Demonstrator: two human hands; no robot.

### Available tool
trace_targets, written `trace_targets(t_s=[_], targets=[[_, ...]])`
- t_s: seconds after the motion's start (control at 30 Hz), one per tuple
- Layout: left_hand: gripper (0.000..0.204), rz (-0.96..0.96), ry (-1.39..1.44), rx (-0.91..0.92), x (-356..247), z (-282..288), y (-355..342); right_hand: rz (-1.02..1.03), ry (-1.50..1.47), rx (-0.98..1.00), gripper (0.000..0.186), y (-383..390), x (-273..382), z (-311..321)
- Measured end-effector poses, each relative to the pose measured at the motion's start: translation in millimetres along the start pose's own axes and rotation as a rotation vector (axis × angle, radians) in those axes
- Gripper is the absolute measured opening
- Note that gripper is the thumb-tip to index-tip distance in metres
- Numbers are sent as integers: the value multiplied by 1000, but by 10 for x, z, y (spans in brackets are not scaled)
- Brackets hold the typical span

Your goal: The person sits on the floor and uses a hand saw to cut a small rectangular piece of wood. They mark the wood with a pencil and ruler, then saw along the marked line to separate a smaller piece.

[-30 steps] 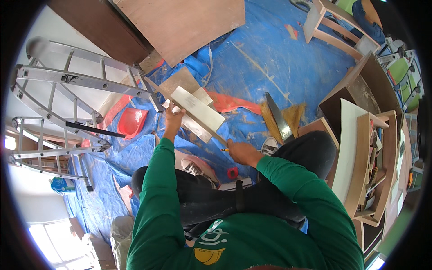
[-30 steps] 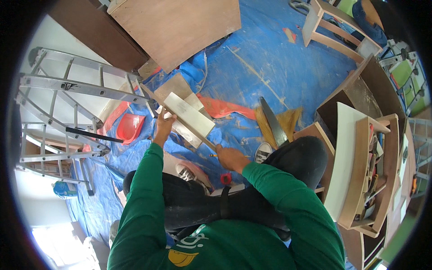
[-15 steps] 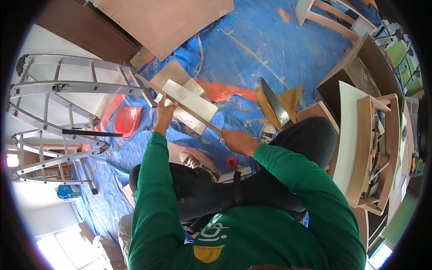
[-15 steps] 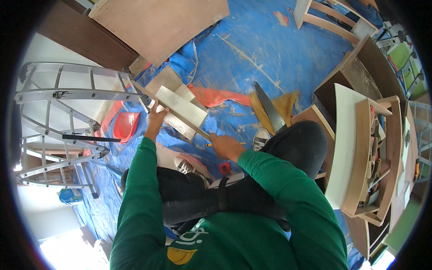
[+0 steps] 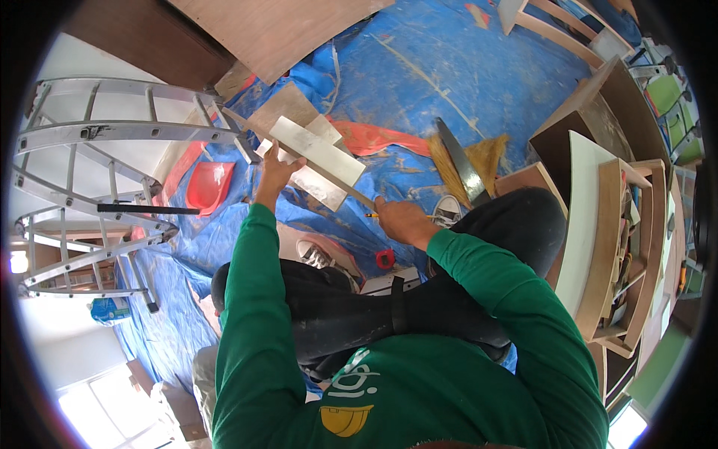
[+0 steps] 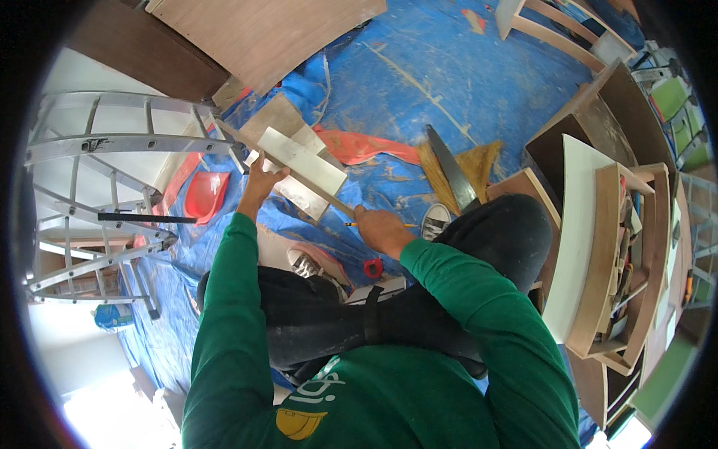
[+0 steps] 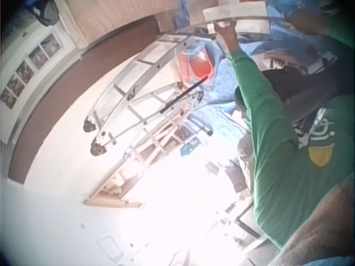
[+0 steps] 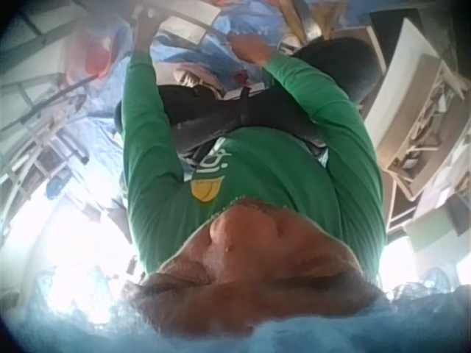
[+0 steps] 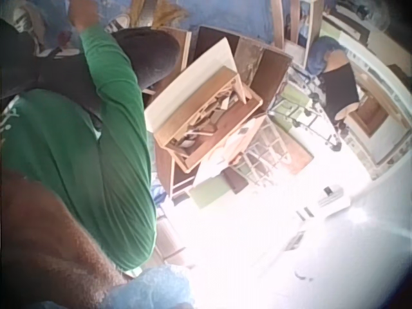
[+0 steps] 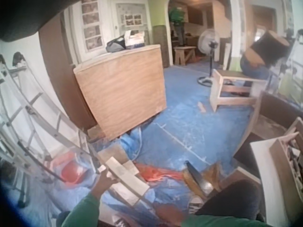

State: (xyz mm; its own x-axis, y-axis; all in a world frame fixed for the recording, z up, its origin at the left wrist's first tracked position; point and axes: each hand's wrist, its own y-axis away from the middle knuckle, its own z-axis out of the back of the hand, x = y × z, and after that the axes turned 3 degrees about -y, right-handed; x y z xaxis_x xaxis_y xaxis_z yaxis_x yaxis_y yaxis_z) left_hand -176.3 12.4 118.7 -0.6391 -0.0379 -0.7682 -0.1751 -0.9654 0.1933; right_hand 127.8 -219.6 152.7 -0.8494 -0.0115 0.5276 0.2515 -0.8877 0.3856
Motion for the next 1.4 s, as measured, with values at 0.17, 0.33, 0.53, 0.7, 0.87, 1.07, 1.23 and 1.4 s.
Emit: trace_targets(t_s=[0.17, 0.33, 0.53, 0.7, 0.87, 1.07, 1.23, 1.4], targets=[[146, 18, -119, 59, -62, -14, -32, 6, -27, -35, 25, 32, 1, -39], [142, 17, -100, 36, -49, 6, -6, 47, -55, -60, 25, 20, -8, -74], [142, 7, -77, 12, -161, -64, 48, -10, -32, -56, 25, 13, -30, -63], [142, -38, -45, -26, 183, 31, 4, 41, -57, -33, 38, 92, 90, 42], [146, 18, -262, -29, 55, -62, -14, -52, -134, -163, 46, 211, 306, 589], [147, 47, -517, 12, -153, -59, -12, 106, -191, -597, 39, -93, 1, 821], [144, 17, -375, 8, 119, -28, -58, 127, -415, -642, 29, -510, 128, 1100], [139, 5, -340, 25, 69, -46, -17, 7, -573, -565, 31, -888, 434, 1425]])
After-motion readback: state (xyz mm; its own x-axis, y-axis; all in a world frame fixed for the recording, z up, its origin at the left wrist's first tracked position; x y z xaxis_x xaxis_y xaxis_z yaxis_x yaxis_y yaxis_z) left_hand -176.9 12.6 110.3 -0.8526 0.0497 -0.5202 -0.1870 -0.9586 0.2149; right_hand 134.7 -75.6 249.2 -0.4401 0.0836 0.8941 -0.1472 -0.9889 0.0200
